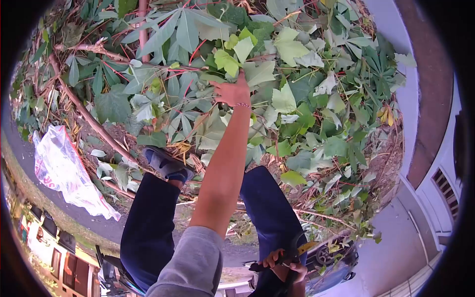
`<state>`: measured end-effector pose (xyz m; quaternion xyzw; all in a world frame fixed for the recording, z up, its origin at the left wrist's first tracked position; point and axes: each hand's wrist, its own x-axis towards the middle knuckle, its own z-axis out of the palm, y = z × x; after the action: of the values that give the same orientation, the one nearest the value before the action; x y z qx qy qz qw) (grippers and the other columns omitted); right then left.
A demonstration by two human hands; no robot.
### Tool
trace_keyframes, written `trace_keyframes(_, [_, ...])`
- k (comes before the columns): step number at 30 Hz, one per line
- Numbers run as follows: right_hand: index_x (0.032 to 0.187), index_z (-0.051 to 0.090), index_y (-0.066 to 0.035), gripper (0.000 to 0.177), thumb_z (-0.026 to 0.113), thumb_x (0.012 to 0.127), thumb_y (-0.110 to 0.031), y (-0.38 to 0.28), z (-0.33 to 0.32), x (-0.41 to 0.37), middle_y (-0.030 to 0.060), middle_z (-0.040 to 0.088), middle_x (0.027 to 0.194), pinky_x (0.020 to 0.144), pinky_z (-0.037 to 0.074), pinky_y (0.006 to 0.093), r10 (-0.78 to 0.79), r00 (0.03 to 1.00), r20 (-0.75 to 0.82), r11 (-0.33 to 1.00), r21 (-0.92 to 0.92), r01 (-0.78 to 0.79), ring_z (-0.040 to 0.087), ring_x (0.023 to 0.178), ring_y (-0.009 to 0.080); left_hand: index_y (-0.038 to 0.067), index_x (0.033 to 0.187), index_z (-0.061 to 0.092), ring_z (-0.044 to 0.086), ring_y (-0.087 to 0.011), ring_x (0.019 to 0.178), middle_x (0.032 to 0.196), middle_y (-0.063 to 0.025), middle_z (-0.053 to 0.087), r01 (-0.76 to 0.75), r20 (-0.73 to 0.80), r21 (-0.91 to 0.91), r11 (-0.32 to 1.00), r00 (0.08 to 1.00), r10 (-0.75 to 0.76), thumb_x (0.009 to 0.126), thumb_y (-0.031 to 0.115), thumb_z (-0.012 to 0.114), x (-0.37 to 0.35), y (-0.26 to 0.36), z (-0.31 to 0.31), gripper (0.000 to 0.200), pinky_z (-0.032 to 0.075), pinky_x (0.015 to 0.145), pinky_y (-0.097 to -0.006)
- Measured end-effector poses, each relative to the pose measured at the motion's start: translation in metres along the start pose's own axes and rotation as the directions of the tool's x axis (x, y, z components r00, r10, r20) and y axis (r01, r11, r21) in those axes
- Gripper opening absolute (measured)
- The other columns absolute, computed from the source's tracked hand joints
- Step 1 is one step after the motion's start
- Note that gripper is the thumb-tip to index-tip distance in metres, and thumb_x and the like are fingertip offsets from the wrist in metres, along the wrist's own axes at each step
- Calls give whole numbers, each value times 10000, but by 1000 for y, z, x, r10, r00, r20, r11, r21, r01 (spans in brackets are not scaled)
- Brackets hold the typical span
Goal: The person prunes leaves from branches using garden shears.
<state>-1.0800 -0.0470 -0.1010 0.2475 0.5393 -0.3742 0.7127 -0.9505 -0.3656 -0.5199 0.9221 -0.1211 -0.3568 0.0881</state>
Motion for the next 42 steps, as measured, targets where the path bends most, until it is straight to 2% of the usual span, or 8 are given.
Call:
trace_keyframes(14, [1127,537,2,522,680,722,-296,14,30,7,112,529,1042,1012,323,503,135,968,213,990,21,-143,515,969,271,-14,1467,250,464,-416,1280,1490,-274,306,-30,52,-348,937,997,52,609,417,883,-89,3,53,1150,429,1045,-476])
trace_keyframes(22, [1107,532,-14,496,672,730,-305,-8,10,20,97,511,1015,1003,323,487,93,965,245,992,56,-110,501,967,263,-132,981,610,654,-254,781,951,-193,673,237,558,-553,799,817,144,672,107,759,-157,99,33,418,534,667,-381])
trace_keyframes(24, [1101,530,-18,489,670,732,-307,-13,7,16,93,506,1008,1001,322,483,79,962,259,993,63,-99,498,967,261,-65,964,599,642,-243,791,920,-162,652,20,300,-792,611,884,359,700,102,734,-254,186,51,340,522,689,-363])
trace_keyframes(29, [1088,527,-28,473,665,737,-312,-20,-1,-3,84,495,990,995,322,472,33,958,284,992,106,-65,489,965,256,5,1444,362,305,-404,1413,1465,-256,390,-125,598,-798,590,-42,800,687,-93,580,-461,369,-37,794,317,1149,-393])
trace_keyframes(35, [1073,523,-40,453,659,742,-319,-26,5,-14,72,481,969,988,322,460,-87,943,322,970,242,7,479,964,251,119,1558,-24,-10,-485,1458,1608,-188,-70,-478,532,-677,560,209,821,548,226,899,-416,372,-13,1372,279,1115,-645])
trace_keyframes(37, [1068,522,-44,447,657,744,-321,-21,4,-12,69,476,962,986,322,456,-108,940,324,959,284,13,476,963,249,63,1530,244,74,-395,1484,1586,-236,154,-730,505,-540,418,115,855,566,425,874,-348,331,28,1207,316,1103,-605])
trace_keyframes(39, [1063,520,-48,440,654,746,-323,-11,-12,-7,65,472,955,984,322,452,-89,947,309,953,303,-9,472,963,247,3,1350,547,478,-299,1315,1404,-224,510,-248,593,-766,592,79,801,660,467,832,-267,255,-18,879,370,1079,-454])
trace_keyframes(42, [1081,502,-65,485,654,721,-352,2,-44,-4,57,456,988,964,319,452,-29,965,262,949,310,-56,469,948,232,43,1307,597,576,-231,1188,1285,-160,621,-126,577,-713,690,455,679,771,402,795,-151,124,-90,675,476,941,-331])
